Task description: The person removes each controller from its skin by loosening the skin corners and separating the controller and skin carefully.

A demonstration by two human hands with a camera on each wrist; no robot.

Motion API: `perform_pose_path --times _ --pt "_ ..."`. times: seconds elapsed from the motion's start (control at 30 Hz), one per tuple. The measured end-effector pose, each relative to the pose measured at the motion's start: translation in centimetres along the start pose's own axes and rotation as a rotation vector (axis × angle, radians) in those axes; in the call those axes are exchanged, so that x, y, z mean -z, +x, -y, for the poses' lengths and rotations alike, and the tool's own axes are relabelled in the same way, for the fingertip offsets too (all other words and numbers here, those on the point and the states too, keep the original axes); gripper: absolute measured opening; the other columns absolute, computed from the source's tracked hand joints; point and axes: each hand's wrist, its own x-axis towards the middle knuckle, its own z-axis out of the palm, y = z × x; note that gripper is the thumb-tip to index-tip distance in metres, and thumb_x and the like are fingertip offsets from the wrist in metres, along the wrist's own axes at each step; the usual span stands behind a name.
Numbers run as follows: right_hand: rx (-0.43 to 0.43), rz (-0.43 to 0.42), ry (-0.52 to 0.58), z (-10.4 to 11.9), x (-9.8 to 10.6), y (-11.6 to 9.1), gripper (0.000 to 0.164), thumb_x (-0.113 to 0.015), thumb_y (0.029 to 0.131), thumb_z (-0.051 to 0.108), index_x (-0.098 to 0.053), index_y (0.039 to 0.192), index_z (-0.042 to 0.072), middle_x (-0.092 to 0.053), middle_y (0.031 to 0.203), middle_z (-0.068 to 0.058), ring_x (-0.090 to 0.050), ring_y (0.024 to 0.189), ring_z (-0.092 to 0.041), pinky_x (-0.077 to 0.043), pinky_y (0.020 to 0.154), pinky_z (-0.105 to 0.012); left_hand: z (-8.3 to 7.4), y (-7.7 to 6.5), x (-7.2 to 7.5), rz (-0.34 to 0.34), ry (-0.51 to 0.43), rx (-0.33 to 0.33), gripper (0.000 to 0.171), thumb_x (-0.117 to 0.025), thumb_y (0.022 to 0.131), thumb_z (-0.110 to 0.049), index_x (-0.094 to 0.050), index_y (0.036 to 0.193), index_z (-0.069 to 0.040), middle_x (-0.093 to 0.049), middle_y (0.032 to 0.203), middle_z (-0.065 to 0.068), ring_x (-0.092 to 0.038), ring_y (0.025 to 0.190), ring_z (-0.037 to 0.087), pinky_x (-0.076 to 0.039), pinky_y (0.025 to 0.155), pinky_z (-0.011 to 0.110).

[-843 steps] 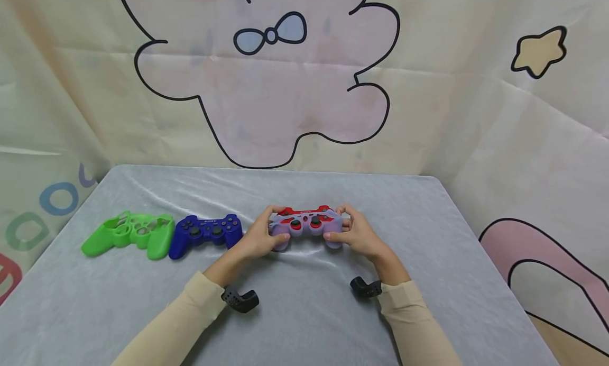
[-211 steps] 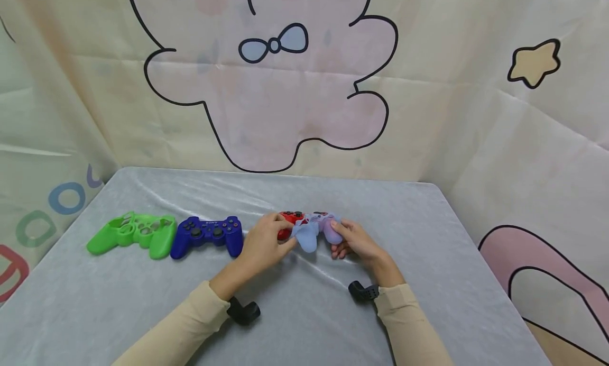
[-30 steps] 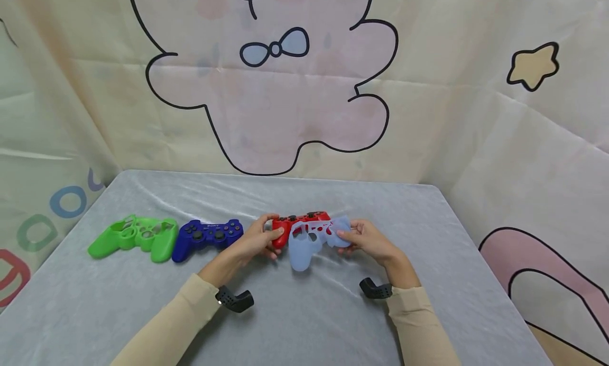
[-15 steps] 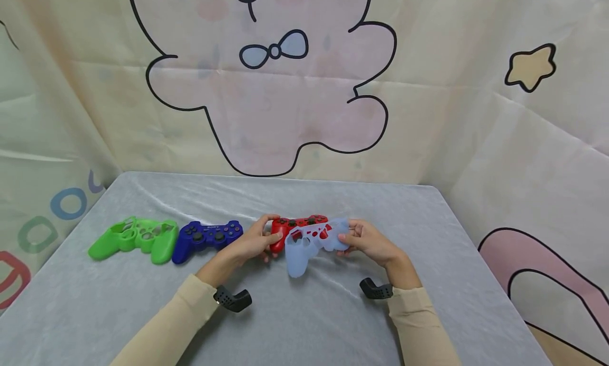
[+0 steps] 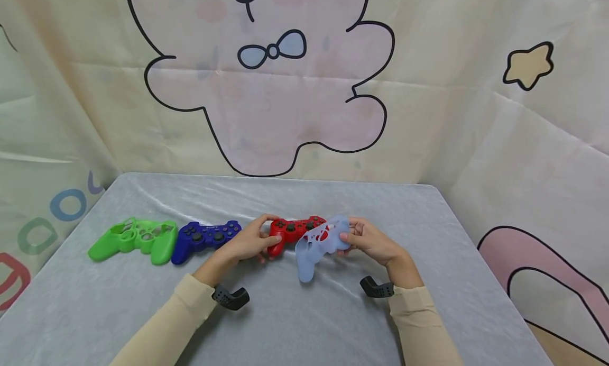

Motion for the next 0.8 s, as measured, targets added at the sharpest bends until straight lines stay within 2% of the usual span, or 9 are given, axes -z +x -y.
perform_pose_path --times 0.13,0.43,0.6,0.8 --pt "-0.001 0.010 0.019 0.3 -0.1 -0.1 0.016 -0.051 0.106 0.008 -0.062 0.115 0.014 -0.076 0.091 0.010 -0.069 0.077 -0.002 -0.056 0.071 -0.024 -0.2 -0.3 0.1 -0.023 0.109 -0.004 0.056 -0.069 0.097 -0.021 -0.045 0.147 -0.020 -0.067 0.072 0.009 -0.058 0.049 0.018 -0.054 0.050 0.032" --pt "0.000 0.013 0.027 0.8 -0.1 0.0 0.016 -0.051 0.105 0.009 -0.061 0.117 0.014 -0.077 0.094 0.009 -0.069 0.078 -0.002 -0.057 0.074 -0.024 -0.9 -0.5 0.6 -0.055 0.238 -0.002 0.057 -0.074 0.092 -0.020 -0.051 0.144 -0.020 -0.064 0.067 0.004 -0.056 0.052 0.015 -0.046 0.049 0.028" --pt "0.005 0.015 0.032 0.7 -0.1 0.0 0.015 -0.052 0.105 0.010 -0.062 0.116 0.014 -0.077 0.094 0.009 -0.069 0.078 -0.003 -0.057 0.074 -0.024 -0.9 -0.6 0.5 -0.071 0.284 -0.006 0.059 -0.075 0.092 -0.020 -0.051 0.146 -0.019 -0.067 0.075 0.005 -0.059 0.054 0.016 -0.046 0.050 0.028" --pt "0.004 0.021 0.025 0.5 -0.1 0.1 0.016 -0.051 0.106 0.010 -0.062 0.116 0.015 -0.077 0.094 0.009 -0.069 0.079 -0.003 -0.057 0.073 -0.024 -1.2 -0.9 0.4 -0.115 0.346 -0.007 0.059 -0.076 0.090 -0.021 -0.055 0.146 -0.019 -0.071 0.096 0.009 -0.061 0.055 0.017 -0.048 0.052 0.029"
